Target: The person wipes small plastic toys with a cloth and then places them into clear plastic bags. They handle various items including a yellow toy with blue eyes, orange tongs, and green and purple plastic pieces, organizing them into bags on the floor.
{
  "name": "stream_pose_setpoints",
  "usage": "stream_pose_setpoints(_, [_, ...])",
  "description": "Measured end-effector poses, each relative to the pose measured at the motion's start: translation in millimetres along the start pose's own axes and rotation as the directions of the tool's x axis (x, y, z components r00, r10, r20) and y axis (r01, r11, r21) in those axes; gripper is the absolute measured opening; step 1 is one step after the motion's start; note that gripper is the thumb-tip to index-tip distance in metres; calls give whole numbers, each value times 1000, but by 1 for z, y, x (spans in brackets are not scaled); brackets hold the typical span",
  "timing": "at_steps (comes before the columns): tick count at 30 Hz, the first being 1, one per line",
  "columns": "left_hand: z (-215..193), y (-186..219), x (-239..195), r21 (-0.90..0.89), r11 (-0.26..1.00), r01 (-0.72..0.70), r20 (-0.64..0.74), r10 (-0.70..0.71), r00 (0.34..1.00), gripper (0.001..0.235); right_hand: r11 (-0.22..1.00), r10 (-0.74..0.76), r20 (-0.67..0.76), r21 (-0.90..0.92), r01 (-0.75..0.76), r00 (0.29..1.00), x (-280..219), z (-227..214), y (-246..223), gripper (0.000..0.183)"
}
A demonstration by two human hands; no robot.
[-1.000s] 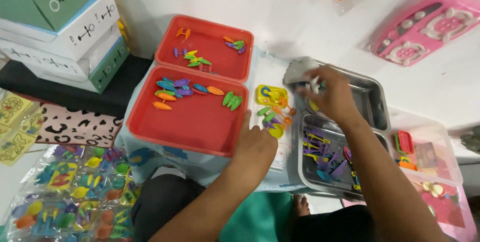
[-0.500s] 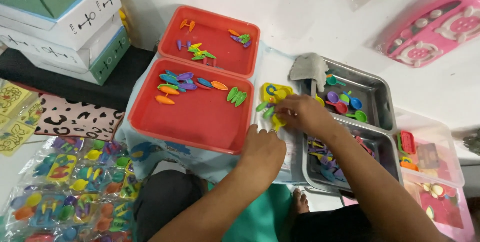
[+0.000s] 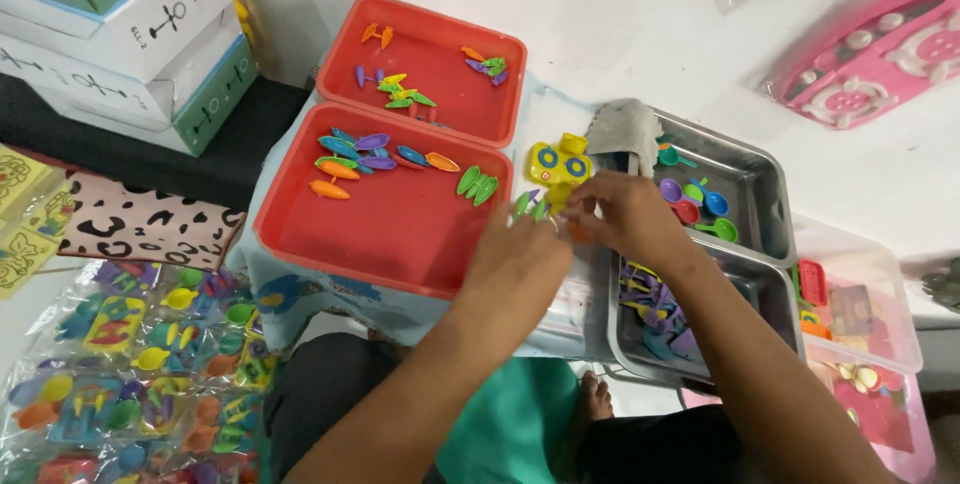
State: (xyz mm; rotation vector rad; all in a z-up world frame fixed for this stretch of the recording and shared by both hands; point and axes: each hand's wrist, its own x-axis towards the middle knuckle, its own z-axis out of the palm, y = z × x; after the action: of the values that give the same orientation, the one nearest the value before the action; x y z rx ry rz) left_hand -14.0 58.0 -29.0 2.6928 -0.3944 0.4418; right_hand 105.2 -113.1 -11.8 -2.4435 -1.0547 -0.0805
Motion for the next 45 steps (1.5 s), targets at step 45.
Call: stream_pose_setpoints(45, [-63,-57,18,-887,-112,-448,-427,-169,888,23,976,-66,37,212,57,997,6,15,7,27])
